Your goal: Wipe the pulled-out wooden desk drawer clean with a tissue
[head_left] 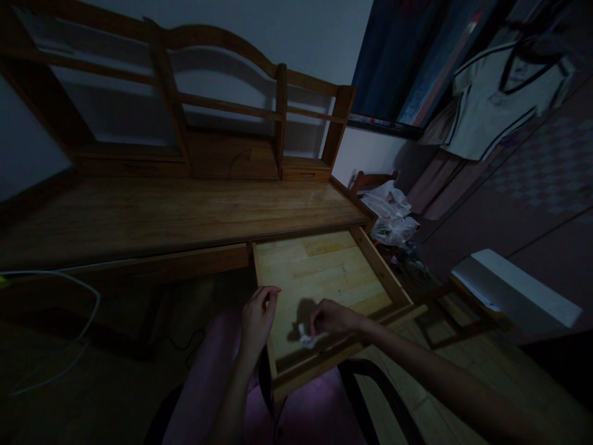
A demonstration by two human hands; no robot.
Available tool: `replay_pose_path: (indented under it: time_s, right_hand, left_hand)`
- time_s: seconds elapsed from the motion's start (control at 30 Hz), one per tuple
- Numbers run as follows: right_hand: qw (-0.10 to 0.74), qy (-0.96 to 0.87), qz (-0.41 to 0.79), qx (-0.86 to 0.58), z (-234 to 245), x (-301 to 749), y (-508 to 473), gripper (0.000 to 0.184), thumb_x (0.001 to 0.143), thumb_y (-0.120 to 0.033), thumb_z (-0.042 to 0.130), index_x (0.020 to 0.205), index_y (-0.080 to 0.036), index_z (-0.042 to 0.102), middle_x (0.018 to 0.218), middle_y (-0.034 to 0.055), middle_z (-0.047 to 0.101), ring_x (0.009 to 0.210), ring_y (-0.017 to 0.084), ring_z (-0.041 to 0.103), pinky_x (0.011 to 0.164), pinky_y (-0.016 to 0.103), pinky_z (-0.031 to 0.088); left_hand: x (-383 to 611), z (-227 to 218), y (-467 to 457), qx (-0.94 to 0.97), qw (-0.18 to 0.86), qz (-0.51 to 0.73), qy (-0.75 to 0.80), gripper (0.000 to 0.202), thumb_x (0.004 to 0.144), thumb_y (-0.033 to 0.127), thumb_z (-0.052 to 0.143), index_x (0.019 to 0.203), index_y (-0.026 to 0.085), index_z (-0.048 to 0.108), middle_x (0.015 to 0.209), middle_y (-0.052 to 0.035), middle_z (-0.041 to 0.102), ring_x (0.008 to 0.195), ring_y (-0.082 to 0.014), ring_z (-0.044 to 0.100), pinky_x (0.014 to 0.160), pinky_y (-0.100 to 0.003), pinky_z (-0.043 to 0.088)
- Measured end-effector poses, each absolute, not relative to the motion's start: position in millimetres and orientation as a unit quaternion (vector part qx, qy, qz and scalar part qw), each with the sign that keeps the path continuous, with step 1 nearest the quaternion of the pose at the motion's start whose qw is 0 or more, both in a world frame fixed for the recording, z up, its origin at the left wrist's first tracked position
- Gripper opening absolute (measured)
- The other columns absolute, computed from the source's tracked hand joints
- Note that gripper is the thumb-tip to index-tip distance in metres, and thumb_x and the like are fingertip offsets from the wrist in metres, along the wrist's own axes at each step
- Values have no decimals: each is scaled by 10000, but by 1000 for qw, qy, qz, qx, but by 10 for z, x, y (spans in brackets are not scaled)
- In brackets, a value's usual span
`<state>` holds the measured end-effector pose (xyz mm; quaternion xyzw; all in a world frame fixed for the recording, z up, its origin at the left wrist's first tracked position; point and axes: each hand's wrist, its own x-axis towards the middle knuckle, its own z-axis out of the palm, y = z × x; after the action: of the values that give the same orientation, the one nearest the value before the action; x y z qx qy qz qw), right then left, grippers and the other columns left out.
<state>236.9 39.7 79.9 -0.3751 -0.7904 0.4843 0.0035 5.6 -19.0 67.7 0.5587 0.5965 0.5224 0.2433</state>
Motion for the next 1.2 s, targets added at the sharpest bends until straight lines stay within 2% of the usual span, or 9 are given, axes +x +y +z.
replay_pose_path:
  time_s: [0.07,0.13,0.27,0.43,0.7,0.9,1.03,1.13,1.2]
  right_hand:
    - [98,-790,386,-466,858,2540,560,131,723,-114,610,722,-151,736,739,26,728,720,163,666,709,242,484]
    - [160,-775,316,-524,959,2773,798,157,767,-145,580,802,-157,733,849,66,744,818,196,672,776,275,483]
    - [229,-728,199,-614,1144,3306,1278,253,802,-201,540,987,-167,710,1042,113,726,980,241,655,838,310,479]
    - [209,-701,174,-659,1005,3653,1526,332,738,-193,602,1050,-142,704,1023,127,732,946,258,671,816,322,502]
    - [156,-709,240,-645,595,3625,1646,436,675,-166,658,1109,-176,700,1034,87,739,936,242,688,800,308,530]
    - [158,-718,262,-626,489,3597,1680,519,656,-162,667,1173,-113,655,1051,112,716,850,213,680,737,289,535]
    - [178,-723,243,-622,470,3521,1684,642,628,-192,715,1261,-150,619,1032,87,701,867,218,659,756,299,526]
    - [202,-727,230,-614,486,3476,1687,728,635,-244,741,1337,-168,565,1119,101,671,934,230,645,797,317,529]
    - [225,-730,218,-608,506,3473,1673,741,668,-263,718,1375,-150,524,1273,144,600,1035,247,625,849,338,526]
  left_hand:
    - [58,673,-189,555,242,524,599,252,955,358,471,922,233,687,999,-44,714,944,-204,662,816,-292,486]
    - [60,670,-188,556,242,523,599,256,955,363,469,923,234,687,997,-44,713,940,-203,663,810,-291,488]
    - [60,665,-187,561,239,517,601,262,954,370,464,928,233,686,992,-46,712,933,-206,665,810,-295,491]
    - [58,667,-180,559,235,514,607,256,955,362,462,920,238,683,988,-45,710,923,-207,663,805,-298,488]
    - [68,690,-190,558,238,517,604,243,951,349,474,919,233,685,977,-47,711,921,-204,665,791,-292,496]
    - [66,685,-179,558,231,522,602,253,953,346,465,916,234,689,982,-50,721,927,-206,680,793,-291,510]
    - [62,682,-181,559,236,522,600,251,953,340,464,920,232,689,982,-52,720,929,-205,679,804,-294,508]
    - [61,678,-182,555,242,519,604,242,955,339,469,921,235,685,993,-44,716,941,-201,671,813,-293,499]
    - [62,676,-182,553,244,517,606,235,956,339,473,921,237,683,993,-39,714,948,-198,667,821,-292,494]
